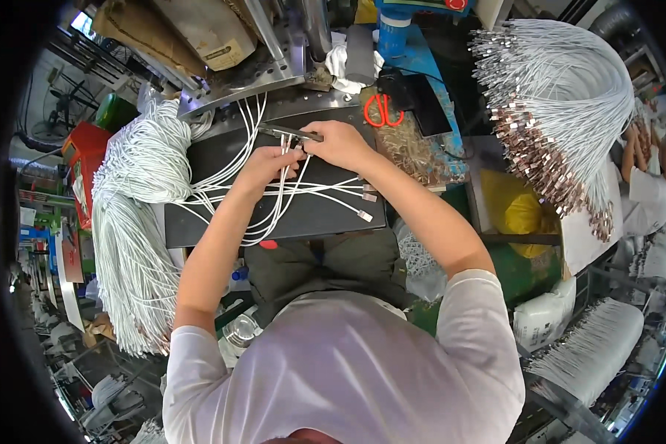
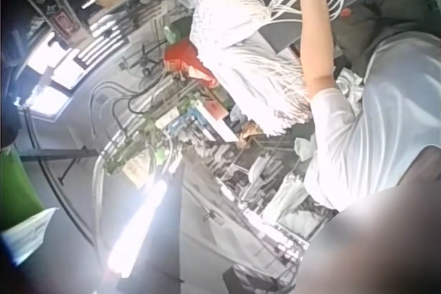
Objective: The person organizes bundles of electrical wires by hand, then feeds them into a processing machine at a workstation.
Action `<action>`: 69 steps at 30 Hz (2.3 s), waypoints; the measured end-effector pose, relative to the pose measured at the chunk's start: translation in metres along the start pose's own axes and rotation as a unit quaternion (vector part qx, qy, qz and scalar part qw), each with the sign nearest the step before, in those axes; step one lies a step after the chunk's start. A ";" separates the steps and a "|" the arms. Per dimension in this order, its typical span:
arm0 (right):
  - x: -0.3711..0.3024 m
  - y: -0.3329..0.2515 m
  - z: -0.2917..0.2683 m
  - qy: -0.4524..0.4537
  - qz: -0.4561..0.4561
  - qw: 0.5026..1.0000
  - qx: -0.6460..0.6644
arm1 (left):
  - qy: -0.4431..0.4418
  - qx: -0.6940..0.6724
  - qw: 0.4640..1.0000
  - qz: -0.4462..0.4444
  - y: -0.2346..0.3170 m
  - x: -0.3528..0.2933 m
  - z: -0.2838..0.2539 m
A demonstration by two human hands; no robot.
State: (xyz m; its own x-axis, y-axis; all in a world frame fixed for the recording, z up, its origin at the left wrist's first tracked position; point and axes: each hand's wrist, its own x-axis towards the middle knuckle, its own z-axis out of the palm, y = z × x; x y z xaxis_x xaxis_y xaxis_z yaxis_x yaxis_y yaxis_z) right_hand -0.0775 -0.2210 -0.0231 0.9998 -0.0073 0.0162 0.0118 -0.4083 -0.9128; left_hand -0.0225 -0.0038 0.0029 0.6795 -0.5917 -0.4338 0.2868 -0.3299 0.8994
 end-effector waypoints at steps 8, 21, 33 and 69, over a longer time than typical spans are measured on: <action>0.003 -0.009 -0.015 -0.038 0.070 0.996 0.047 | -0.008 -0.096 0.995 -0.021 -0.003 0.000 -0.025; -0.011 -0.016 -0.010 -0.005 0.025 0.998 0.058 | -0.024 -0.106 0.994 -0.033 0.003 0.000 -0.018; -0.009 -0.010 -0.012 0.007 0.053 0.995 0.090 | -0.037 -0.133 0.989 -0.047 -0.003 0.000 -0.025; 0.061 -0.013 -0.014 0.247 -0.314 0.871 -0.286 | 0.342 0.174 0.892 0.239 0.008 0.016 -0.076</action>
State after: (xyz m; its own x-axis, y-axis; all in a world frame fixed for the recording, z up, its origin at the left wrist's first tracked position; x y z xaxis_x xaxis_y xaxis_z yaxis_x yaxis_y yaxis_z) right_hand -0.0170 -0.2285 -0.0048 0.6696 0.0467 0.7412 0.4045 -0.8599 -0.3113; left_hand 0.0426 0.0401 0.0071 0.9554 -0.1780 0.2356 -0.2914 -0.4385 0.8502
